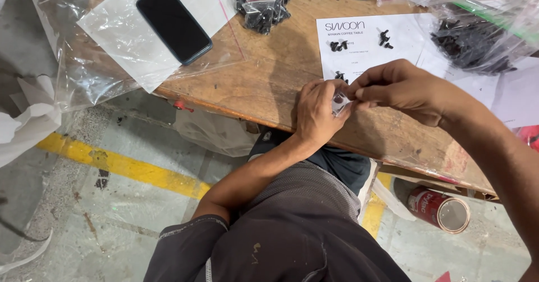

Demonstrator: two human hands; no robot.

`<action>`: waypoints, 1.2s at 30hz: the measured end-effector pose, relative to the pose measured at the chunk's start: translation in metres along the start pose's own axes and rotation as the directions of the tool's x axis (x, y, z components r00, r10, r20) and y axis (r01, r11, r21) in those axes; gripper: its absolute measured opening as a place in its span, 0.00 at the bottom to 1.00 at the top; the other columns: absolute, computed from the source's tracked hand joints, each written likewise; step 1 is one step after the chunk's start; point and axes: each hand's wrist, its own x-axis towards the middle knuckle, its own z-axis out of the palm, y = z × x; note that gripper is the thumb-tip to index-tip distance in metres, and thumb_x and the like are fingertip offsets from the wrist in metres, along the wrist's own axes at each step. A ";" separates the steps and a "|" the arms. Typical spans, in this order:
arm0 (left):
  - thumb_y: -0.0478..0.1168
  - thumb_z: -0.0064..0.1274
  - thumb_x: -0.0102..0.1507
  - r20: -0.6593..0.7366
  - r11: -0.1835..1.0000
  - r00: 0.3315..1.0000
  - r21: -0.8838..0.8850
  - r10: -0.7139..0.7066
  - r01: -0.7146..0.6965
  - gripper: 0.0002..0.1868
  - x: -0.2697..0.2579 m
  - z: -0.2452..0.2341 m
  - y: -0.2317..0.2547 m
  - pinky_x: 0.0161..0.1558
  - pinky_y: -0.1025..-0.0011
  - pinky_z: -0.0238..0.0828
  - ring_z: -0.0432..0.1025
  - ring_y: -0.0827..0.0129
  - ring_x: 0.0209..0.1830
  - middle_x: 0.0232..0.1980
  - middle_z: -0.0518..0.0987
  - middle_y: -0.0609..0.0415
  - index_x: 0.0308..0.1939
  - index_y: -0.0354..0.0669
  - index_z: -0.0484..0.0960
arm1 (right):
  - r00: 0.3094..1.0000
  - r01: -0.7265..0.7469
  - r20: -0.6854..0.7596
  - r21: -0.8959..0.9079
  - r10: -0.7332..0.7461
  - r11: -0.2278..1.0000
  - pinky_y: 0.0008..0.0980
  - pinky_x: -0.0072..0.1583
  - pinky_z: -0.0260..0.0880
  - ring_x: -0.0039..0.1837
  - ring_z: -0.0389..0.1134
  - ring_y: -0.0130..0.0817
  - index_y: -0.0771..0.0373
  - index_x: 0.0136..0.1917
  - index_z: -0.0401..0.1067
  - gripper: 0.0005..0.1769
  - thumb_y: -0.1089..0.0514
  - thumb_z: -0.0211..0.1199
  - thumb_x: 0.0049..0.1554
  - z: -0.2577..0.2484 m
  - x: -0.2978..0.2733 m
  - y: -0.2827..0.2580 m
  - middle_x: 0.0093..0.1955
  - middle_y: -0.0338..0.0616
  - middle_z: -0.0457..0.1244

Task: Sort and inspect small black plastic or metal hardware components from various bags at a workbench.

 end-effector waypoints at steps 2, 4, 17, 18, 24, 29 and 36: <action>0.42 0.70 0.57 0.004 1.000 1.000 -0.003 -0.015 0.015 0.24 0.001 -0.002 0.002 0.63 0.58 0.67 0.79 0.63 0.46 0.41 0.81 0.53 0.51 0.42 0.73 | 0.999 0.013 0.046 -0.047 -0.011 0.999 0.29 0.58 0.75 0.53 0.74 0.33 0.75 0.56 0.76 0.16 0.64 0.63 0.56 0.007 0.001 -0.002 0.51 0.52 0.72; 0.42 0.71 0.55 0.014 0.999 0.999 -0.029 -0.032 0.032 0.27 0.001 -0.003 0.002 0.61 0.58 0.67 0.78 0.60 0.47 0.41 0.81 0.52 0.52 0.40 0.72 | 1.000 -0.009 0.005 -0.172 0.010 0.985 0.29 0.55 0.74 0.51 0.74 0.34 0.75 0.57 0.78 0.16 0.64 0.63 0.57 0.015 0.001 -0.006 0.49 0.55 0.72; 0.44 0.71 0.57 0.041 0.996 0.998 -0.061 -0.056 0.059 0.30 -0.002 0.003 -0.005 0.63 0.55 0.67 0.78 0.60 0.48 0.43 0.81 0.50 0.55 0.38 0.71 | 0.998 0.043 0.049 -0.136 -0.036 0.990 0.30 0.58 0.75 0.53 0.74 0.35 0.73 0.59 0.76 0.19 0.65 0.64 0.55 0.012 0.007 -0.009 0.52 0.55 0.72; 0.45 0.71 0.57 0.042 0.997 0.998 -0.058 -0.056 0.059 0.31 -0.002 0.002 -0.005 0.62 0.54 0.67 0.78 0.59 0.48 0.42 0.81 0.50 0.55 0.37 0.71 | 0.998 0.043 0.044 -0.160 -0.036 0.986 0.30 0.57 0.75 0.52 0.75 0.36 0.73 0.59 0.76 0.19 0.65 0.64 0.55 0.013 0.007 -0.008 0.51 0.55 0.72; 0.46 0.71 0.57 0.077 0.994 0.993 -0.052 -0.094 0.098 0.31 -0.004 0.008 -0.010 0.62 0.55 0.68 0.77 0.61 0.47 0.41 0.81 0.51 0.56 0.36 0.73 | 0.999 0.027 -0.019 -0.334 -0.035 0.942 0.30 0.54 0.74 0.50 0.75 0.35 0.72 0.60 0.77 0.20 0.62 0.64 0.55 0.024 0.000 -0.021 0.49 0.53 0.73; 0.47 0.70 0.58 0.082 0.993 0.992 -0.069 -0.094 0.100 0.30 -0.004 0.011 -0.013 0.61 0.55 0.68 0.78 0.64 0.44 0.40 0.81 0.53 0.56 0.36 0.72 | 0.998 0.041 -0.035 -0.386 -0.059 0.921 0.29 0.52 0.73 0.49 0.75 0.33 0.70 0.59 0.77 0.22 0.60 0.64 0.53 0.022 0.000 -0.020 0.48 0.52 0.74; 0.47 0.69 0.58 0.076 0.992 0.993 -0.080 -0.089 0.095 0.30 -0.002 0.009 -0.012 0.60 0.56 0.69 0.79 0.66 0.41 0.39 0.82 0.53 0.56 0.36 0.72 | 0.994 0.057 -0.059 -0.437 -0.092 0.898 0.28 0.49 0.72 0.48 0.73 0.31 0.67 0.59 0.79 0.20 0.60 0.64 0.53 0.025 -0.002 -0.022 0.47 0.49 0.74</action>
